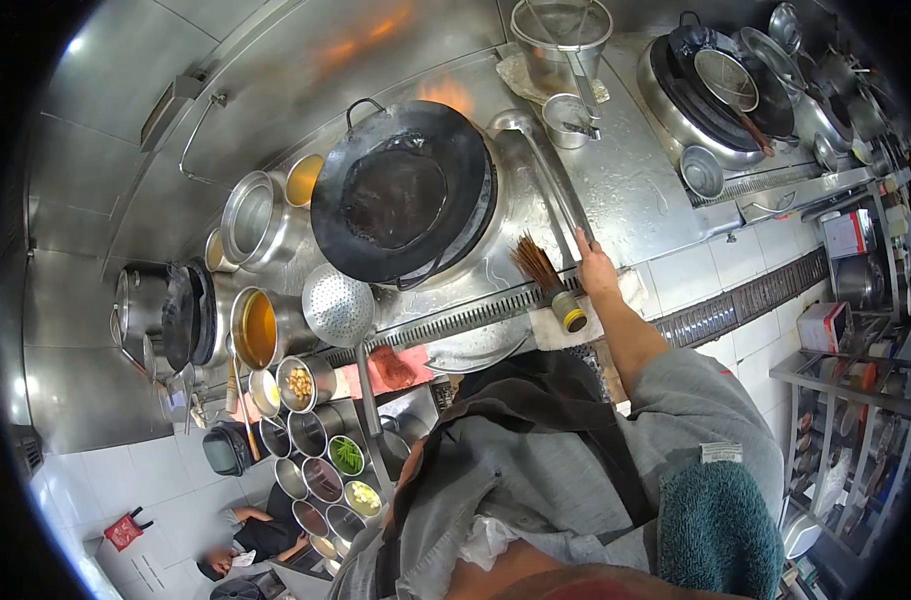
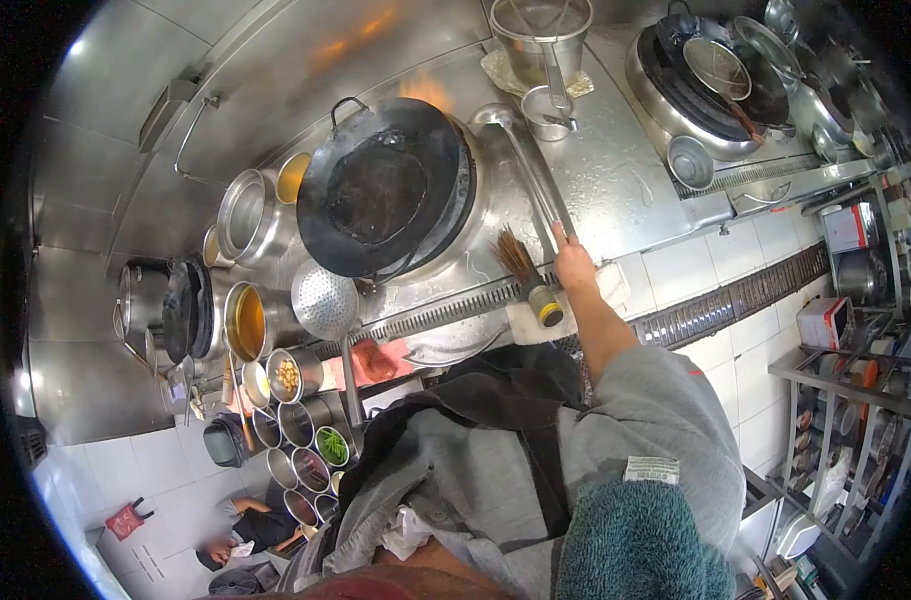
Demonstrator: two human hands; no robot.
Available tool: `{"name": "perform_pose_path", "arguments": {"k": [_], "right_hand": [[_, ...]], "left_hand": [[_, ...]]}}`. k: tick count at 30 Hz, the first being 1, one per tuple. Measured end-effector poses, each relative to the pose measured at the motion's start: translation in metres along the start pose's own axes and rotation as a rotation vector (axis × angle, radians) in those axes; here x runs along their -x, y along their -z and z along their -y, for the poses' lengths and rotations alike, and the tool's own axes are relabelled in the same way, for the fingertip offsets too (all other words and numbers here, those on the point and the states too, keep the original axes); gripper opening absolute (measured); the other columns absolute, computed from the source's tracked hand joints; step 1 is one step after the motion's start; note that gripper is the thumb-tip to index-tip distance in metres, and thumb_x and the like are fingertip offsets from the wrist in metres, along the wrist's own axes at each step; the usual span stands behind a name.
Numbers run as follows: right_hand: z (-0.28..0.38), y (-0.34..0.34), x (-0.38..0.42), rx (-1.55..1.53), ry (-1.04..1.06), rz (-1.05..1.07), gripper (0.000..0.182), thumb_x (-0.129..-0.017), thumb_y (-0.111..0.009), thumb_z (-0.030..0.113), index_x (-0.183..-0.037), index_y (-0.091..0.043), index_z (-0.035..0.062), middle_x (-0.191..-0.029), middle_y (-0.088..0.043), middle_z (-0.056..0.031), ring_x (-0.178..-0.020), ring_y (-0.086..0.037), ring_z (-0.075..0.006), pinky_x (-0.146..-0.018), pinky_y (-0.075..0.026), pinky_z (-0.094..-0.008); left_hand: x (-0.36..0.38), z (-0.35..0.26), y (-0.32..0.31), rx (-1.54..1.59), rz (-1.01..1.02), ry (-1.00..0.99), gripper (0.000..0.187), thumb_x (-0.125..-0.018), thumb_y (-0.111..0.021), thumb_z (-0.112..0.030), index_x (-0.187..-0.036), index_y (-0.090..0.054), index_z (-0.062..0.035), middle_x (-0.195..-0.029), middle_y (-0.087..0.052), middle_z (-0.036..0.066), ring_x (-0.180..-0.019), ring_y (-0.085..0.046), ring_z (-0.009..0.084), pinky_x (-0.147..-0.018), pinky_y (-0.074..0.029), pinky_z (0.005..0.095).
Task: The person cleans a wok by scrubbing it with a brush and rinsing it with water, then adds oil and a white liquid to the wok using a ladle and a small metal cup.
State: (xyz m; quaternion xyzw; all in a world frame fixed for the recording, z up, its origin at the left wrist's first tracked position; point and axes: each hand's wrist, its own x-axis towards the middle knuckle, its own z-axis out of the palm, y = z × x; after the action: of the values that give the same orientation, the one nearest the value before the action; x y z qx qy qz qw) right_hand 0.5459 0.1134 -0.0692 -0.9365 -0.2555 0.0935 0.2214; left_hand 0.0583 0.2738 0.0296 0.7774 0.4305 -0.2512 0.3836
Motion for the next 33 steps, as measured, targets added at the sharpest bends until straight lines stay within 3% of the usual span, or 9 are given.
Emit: {"name": "perform_pose_path", "arguments": {"k": [7, 10, 12, 16, 24, 28, 29, 31, 33], "right_hand": [[-0.002, 0.002, 0.009, -0.023, 0.003, 0.030, 0.060, -0.076, -0.053, 0.002, -0.133, -0.036, 0.0113, -0.097, -0.053, -0.0234, -0.086, -0.057, -0.0389, -0.075, -0.049, -0.0441], [0.037, 0.034, 0.037, -0.131, 0.272, -0.292, 0.058, -0.074, -0.056, 0.007, -0.130, -0.040, 0.0095, -0.097, -0.055, -0.0224, -0.085, -0.057, -0.0393, -0.077, -0.048, -0.0461], [0.048, 0.041, 0.062, 0.069, 0.195, 0.313, 0.063, -0.070, -0.066, 0.020, -0.127, -0.044, 0.0043, -0.101, -0.055, -0.0244, -0.092, -0.055, -0.0409, -0.083, -0.045, -0.0441], [0.036, 0.018, 0.057, -0.107, 0.158, 0.356, 0.068, -0.064, -0.068, 0.027, -0.124, -0.046, 0.0016, -0.097, -0.057, -0.0245, -0.095, -0.054, -0.0405, -0.085, -0.044, -0.0427], [0.045, 0.014, 0.005, -0.339, 0.069, -0.032, 0.050, -0.070, -0.063, 0.012, -0.117, -0.052, 0.0011, -0.107, -0.053, -0.0219, -0.098, -0.053, -0.0376, -0.084, -0.045, -0.0396], [0.031, 0.014, 0.021, -0.115, 0.172, -0.115, 0.039, -0.068, -0.070, 0.014, -0.103, -0.060, 0.0004, -0.108, -0.053, -0.0219, -0.098, -0.053, -0.0371, -0.084, -0.045, -0.0396], [0.026, 0.017, 0.031, -0.217, 0.212, -0.157, 0.034, -0.071, -0.068, 0.014, -0.102, -0.060, 0.0009, -0.107, -0.054, -0.0211, -0.097, -0.054, -0.0359, -0.082, -0.046, -0.0394], [0.014, 0.032, 0.058, -0.302, 0.240, -0.204, 0.030, -0.074, -0.066, 0.013, -0.101, -0.061, 0.0013, -0.107, -0.054, -0.0204, -0.096, -0.055, -0.0346, -0.080, -0.047, -0.0392], [0.001, 0.062, 0.089, -0.445, 0.118, -0.138, 0.022, -0.078, -0.061, 0.010, -0.099, -0.062, 0.0027, -0.100, -0.058, -0.0168, -0.094, -0.057, -0.0333, -0.079, -0.047, -0.0393]], "left_hand": [[-0.001, -0.017, 0.007, -0.008, -0.011, -0.032, 0.028, -0.081, -0.052, -0.020, -0.103, -0.061, -0.0056, -0.091, -0.064, 0.016, -0.082, -0.062, 0.0269, -0.068, -0.048, 0.0364], [-0.002, -0.030, 0.014, -0.003, -0.018, -0.049, 0.028, -0.081, -0.052, -0.021, -0.103, -0.062, -0.0056, -0.092, -0.064, 0.016, -0.083, -0.062, 0.0272, -0.069, -0.048, 0.0365], [0.001, -0.040, 0.017, -0.003, -0.017, -0.060, 0.028, -0.081, -0.053, -0.021, -0.103, -0.062, -0.0055, -0.093, -0.064, 0.016, -0.084, -0.062, 0.0275, -0.070, -0.048, 0.0366], [0.012, -0.064, 0.032, -0.011, -0.014, -0.087, 0.028, -0.081, -0.053, -0.022, -0.102, -0.062, -0.0054, -0.094, -0.064, 0.016, -0.085, -0.062, 0.0279, -0.071, -0.047, 0.0367], [0.048, -0.198, 0.102, -0.093, -0.027, -0.243, 0.028, -0.081, -0.053, -0.023, -0.101, -0.062, -0.0053, -0.096, -0.064, 0.016, -0.087, -0.061, 0.0289, -0.073, -0.047, 0.0370], [-0.090, -0.200, 0.082, -0.426, 0.214, -0.579, 0.024, -0.082, -0.050, -0.020, -0.095, -0.062, -0.0031, -0.080, -0.063, 0.019, -0.075, -0.063, 0.0329, -0.068, -0.049, 0.0393], [-0.095, -0.256, 0.087, -0.560, 0.132, -0.624, 0.026, -0.081, -0.053, -0.022, -0.097, -0.062, -0.0031, -0.080, -0.063, 0.019, -0.075, -0.061, 0.0345, -0.068, -0.048, 0.0393], [-0.133, -0.324, 0.067, 0.030, -0.028, -0.915, 0.025, -0.083, -0.056, -0.022, -0.101, -0.062, -0.0050, -0.078, -0.064, 0.014, -0.067, -0.063, 0.0232, -0.062, -0.048, 0.0332], [-0.181, -0.404, 0.052, 0.305, 0.154, -0.644, 0.026, -0.085, -0.056, -0.020, -0.104, -0.061, -0.0033, -0.078, -0.065, 0.005, -0.064, -0.059, 0.0125, -0.058, -0.047, 0.0266]]}}
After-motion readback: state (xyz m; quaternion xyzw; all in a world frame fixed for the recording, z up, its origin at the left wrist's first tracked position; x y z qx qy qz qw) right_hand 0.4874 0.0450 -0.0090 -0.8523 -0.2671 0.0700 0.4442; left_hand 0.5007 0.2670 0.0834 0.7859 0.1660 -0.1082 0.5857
